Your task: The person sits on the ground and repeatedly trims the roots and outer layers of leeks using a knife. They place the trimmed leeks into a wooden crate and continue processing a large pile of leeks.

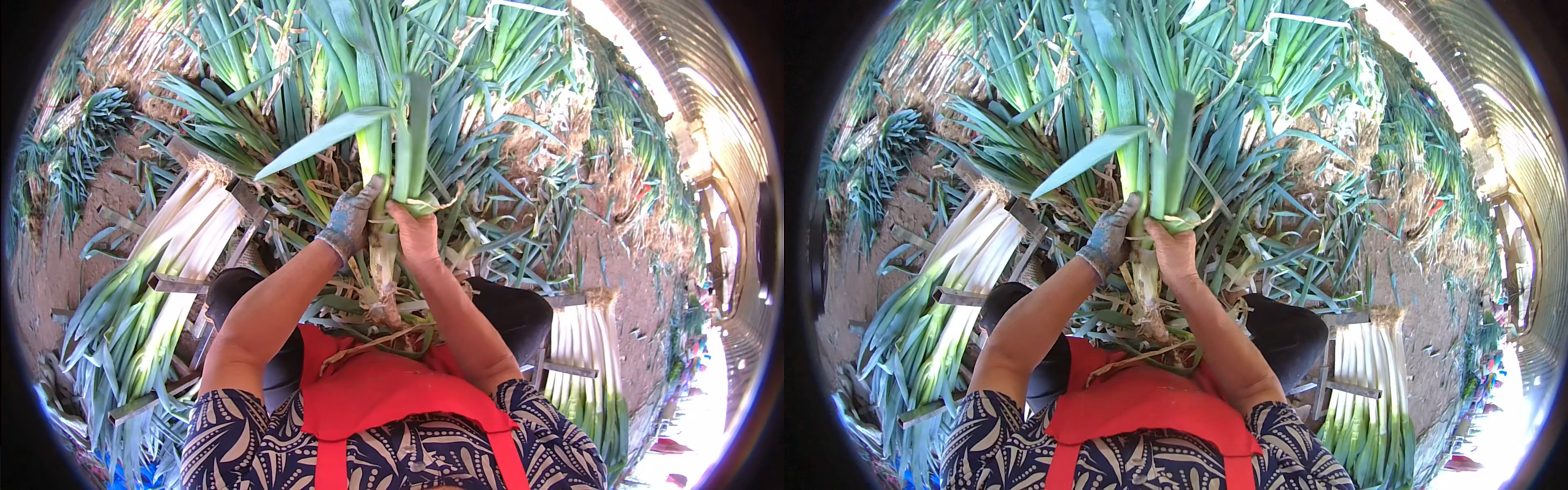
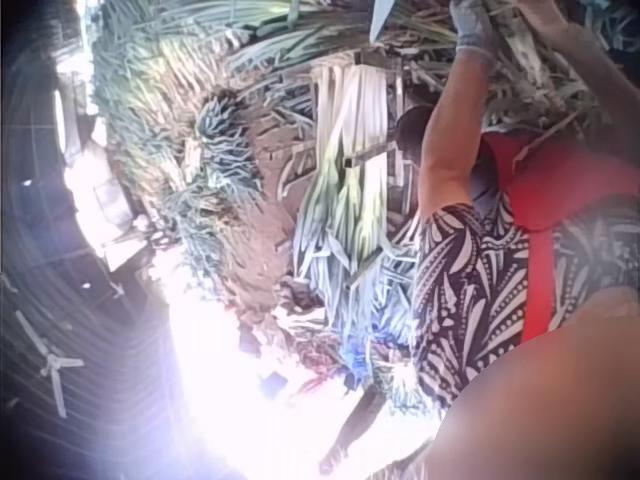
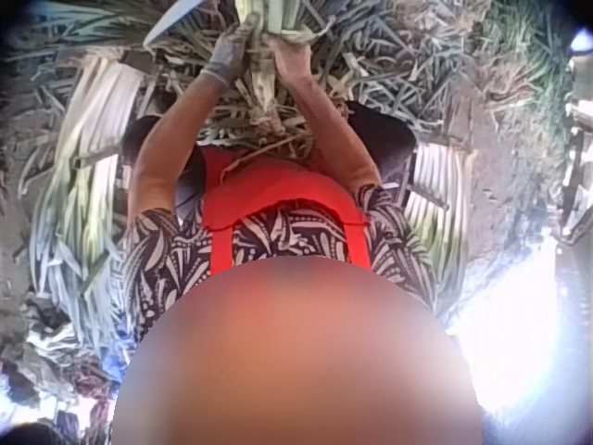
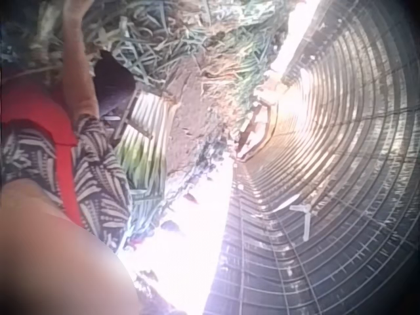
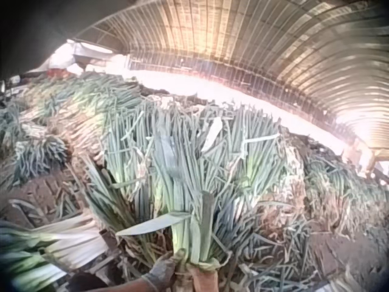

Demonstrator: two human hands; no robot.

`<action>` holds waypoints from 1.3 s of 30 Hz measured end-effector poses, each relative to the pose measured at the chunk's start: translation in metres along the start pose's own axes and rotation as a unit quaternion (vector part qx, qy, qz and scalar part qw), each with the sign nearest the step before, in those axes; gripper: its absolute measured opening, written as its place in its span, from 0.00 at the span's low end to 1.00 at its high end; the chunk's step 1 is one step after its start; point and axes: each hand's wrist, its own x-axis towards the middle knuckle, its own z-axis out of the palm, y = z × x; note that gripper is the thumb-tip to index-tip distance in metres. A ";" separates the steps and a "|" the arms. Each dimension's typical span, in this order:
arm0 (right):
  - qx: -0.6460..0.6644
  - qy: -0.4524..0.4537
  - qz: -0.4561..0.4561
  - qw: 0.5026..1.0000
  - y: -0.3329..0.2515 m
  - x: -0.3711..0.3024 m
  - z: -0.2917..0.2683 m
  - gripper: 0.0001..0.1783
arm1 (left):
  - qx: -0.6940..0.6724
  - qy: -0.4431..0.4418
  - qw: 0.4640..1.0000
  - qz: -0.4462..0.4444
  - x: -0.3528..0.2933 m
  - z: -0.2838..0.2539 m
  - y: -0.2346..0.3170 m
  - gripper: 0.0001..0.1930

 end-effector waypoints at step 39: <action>-0.572 -0.227 0.531 0.582 -0.188 -0.257 -0.207 0.23 | 0.052 0.348 0.902 0.252 0.047 -0.211 0.186 0.16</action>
